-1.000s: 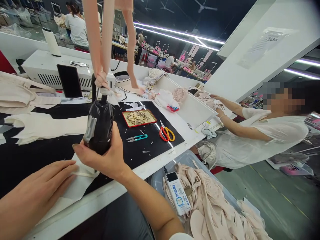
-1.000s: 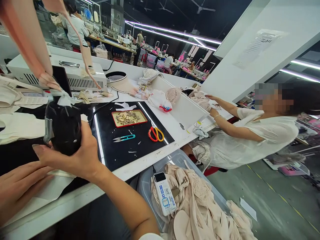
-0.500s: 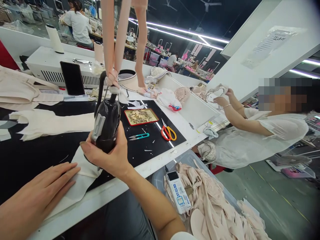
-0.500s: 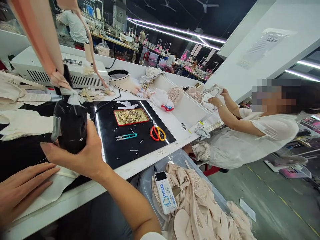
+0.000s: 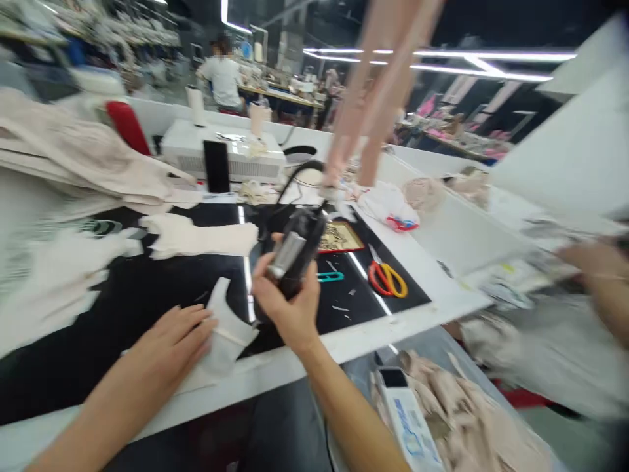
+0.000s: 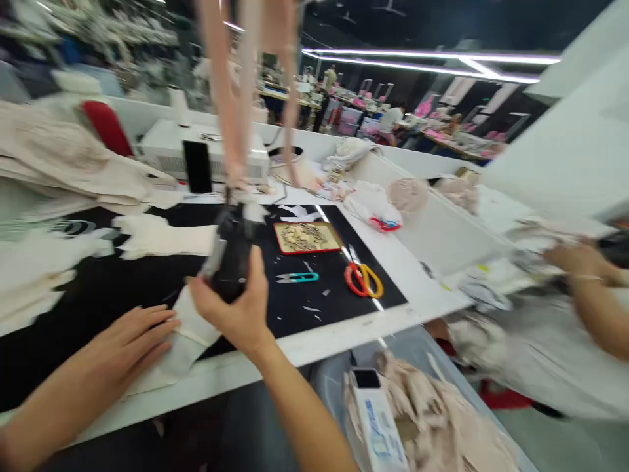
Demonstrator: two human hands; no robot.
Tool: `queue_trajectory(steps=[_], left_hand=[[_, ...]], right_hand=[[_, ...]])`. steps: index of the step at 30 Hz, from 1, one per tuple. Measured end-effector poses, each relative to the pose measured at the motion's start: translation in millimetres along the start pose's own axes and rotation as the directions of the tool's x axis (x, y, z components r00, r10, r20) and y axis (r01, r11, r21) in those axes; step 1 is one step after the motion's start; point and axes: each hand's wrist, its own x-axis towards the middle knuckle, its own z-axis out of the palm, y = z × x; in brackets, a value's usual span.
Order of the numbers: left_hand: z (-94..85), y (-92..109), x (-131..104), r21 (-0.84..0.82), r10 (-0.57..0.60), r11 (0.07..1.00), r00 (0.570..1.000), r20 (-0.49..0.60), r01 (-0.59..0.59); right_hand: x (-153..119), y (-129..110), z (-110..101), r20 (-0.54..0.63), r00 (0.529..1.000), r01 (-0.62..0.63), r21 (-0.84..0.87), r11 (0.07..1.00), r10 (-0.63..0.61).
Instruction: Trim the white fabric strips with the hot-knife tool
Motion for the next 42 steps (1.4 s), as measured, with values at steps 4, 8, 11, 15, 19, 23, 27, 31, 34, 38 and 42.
queue_trajectory(steps=[4, 8, 11, 15, 19, 23, 27, 31, 34, 38, 42], left_hand=[[-8.2, 16, 12, 0.110, 0.015, 0.994, 0.999, 0.038, -0.019], [-10.6, 28, 18, 0.021, 0.016, 1.000, 0.999, 0.047, -0.017], [-9.3, 36, 22, -0.044, 0.058, 0.997, 0.998, 0.028, -0.057], [-4.1, 42, 30, -0.077, 0.124, 0.989, 0.992, -0.013, -0.125], [2.1, 44, 35, -0.102, 0.158, 0.982, 0.987, 0.006, -0.156], [7.5, 46, 38, -0.121, 0.169, 0.978, 0.986, 0.009, -0.167], [14.7, 47, 42, -0.116, 0.175, 0.977, 0.984, -0.020, -0.176], [24.0, 45, 42, -0.139, 0.164, 0.977, 0.986, 0.026, -0.159], [27.7, 44, 39, -0.147, 0.142, 0.980, 0.988, 0.055, -0.132], [25.0, 41, 33, -0.170, 0.115, 0.980, 0.990, 0.087, -0.099], [21.5, 40, 29, -0.181, 0.105, 0.980, 0.990, 0.091, -0.087]], right_hand=[[1, 7, -9, -0.006, 0.995, 0.102, 0.074, 0.992, -0.102], [-1, 11, -15, 0.032, 0.990, 0.133, 0.084, 0.988, -0.136], [-4, 10, -19, 0.045, 0.990, 0.128, 0.045, 0.991, -0.130], [-5, 6, -23, 0.024, 0.984, 0.177, 0.032, 0.984, -0.177], [-6, 6, -26, 0.013, 0.982, 0.188, 0.032, 0.982, -0.189], [-9, 10, -26, 0.020, 0.983, 0.180, 0.020, 0.983, -0.181], [-10, 14, -26, 0.033, 0.983, 0.178, 0.013, 0.984, -0.178], [-11, 17, -26, 0.038, 0.983, 0.177, 0.011, 0.984, -0.177], [-13, 17, -28, 0.040, 0.982, 0.187, 0.003, 0.982, -0.187], [-15, 15, -27, 0.032, 0.982, 0.184, 0.016, 0.983, -0.185], [-16, 15, -27, 0.023, 0.983, 0.183, 0.013, 0.983, -0.184]])
